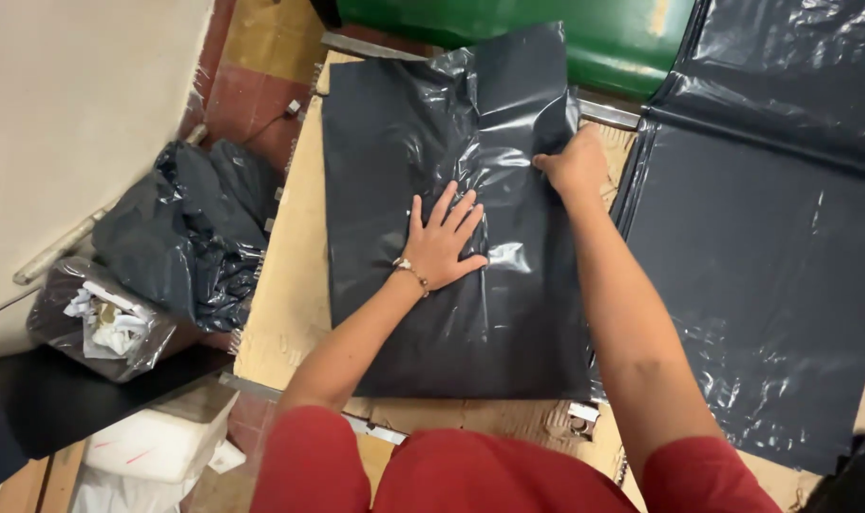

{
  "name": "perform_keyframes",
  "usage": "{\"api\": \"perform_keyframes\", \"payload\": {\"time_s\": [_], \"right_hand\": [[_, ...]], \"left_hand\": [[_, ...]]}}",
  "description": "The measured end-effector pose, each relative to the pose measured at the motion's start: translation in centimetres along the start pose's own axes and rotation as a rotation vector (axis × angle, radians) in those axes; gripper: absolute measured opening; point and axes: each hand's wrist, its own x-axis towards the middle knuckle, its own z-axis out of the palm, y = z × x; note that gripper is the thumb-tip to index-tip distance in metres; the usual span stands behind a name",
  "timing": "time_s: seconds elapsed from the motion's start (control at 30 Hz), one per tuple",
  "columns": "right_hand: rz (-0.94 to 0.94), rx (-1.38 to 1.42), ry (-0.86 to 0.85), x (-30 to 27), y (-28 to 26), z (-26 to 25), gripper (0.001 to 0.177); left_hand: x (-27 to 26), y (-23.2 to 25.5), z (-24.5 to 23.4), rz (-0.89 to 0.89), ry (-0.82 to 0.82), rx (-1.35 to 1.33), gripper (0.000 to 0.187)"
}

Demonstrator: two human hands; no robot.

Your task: Fold plastic bags and stack them into a basket

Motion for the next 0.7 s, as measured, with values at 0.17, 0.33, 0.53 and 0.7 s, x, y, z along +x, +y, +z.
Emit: {"api": "perform_keyframes", "payload": {"time_s": [0.17, 0.33, 0.53, 0.7], "right_hand": [[0.107, 0.484, -0.053, 1.7, 1.2, 2.3, 0.044], [0.041, 0.648, -0.061, -4.8, -3.2, -5.2, 0.054], [-0.43, 0.745, 0.079, -21.6, 1.0, -11.3, 0.05], [-0.685, 0.387, 0.134, -28.3, 10.0, -6.6, 0.036]], "left_hand": [[-0.9, -0.6, 2.8, 0.017, 0.483, -0.014, 0.057], [-1.4, -2.9, 4.0, -0.15, 0.315, -0.529, 0.026], [-6.4, -8.4, -0.4, -0.609, -0.022, -1.919, 0.092], [-14.8, -11.7, 2.4, -0.778, 0.055, -2.156, 0.104]]}}
